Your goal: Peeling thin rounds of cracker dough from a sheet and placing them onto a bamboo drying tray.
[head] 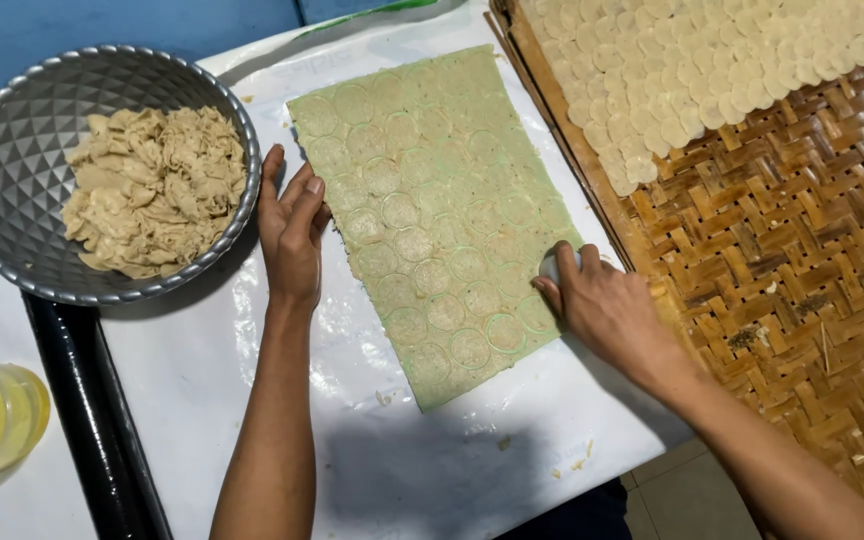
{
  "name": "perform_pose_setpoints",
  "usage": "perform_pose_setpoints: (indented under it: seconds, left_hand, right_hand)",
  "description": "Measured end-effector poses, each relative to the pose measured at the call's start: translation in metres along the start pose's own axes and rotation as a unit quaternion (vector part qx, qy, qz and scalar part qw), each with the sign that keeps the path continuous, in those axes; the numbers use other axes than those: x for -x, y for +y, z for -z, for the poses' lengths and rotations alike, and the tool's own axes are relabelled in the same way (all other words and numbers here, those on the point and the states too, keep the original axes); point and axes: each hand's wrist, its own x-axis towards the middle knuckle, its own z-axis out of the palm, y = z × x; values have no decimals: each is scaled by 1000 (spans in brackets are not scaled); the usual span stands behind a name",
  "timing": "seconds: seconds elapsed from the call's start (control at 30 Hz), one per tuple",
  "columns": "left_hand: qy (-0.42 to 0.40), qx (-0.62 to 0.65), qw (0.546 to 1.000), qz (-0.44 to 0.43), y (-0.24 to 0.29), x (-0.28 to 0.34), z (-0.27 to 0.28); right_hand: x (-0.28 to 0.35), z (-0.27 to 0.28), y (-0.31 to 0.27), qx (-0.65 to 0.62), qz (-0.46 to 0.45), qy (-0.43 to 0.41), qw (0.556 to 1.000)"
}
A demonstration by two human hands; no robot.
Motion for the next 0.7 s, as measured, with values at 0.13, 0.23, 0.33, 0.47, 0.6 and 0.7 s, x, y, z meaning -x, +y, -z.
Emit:
perform_pose_setpoints:
  seconds: [0.13, 0.23, 0.33, 0.47, 0.6, 0.7]
  left_hand:
    - [4, -8, 1000, -4, 1, 0, -1]
    - [-2, 8, 1000, 5, -4, -3, 2]
    - [5, 2, 1000, 9, -4, -3, 3]
    - [3, 1, 1000, 10, 0, -2, 1]
    - [-4, -1, 1000, -2, -8, -6, 6]
    - [-3, -1, 1000, -3, -8, -4, 6]
  right_hand:
    - [5, 8, 0, -17, 15, 17, 1000]
    - [11, 10, 15, -169, -85, -79, 979]
    - [18, -8, 41, -157, -78, 20, 984]
    - [32, 1, 36, -157, -121, -15, 980]
    - [38, 6, 29, -135, -113, -70, 982]
    - [39, 14, 22, -104, -114, -81, 985]
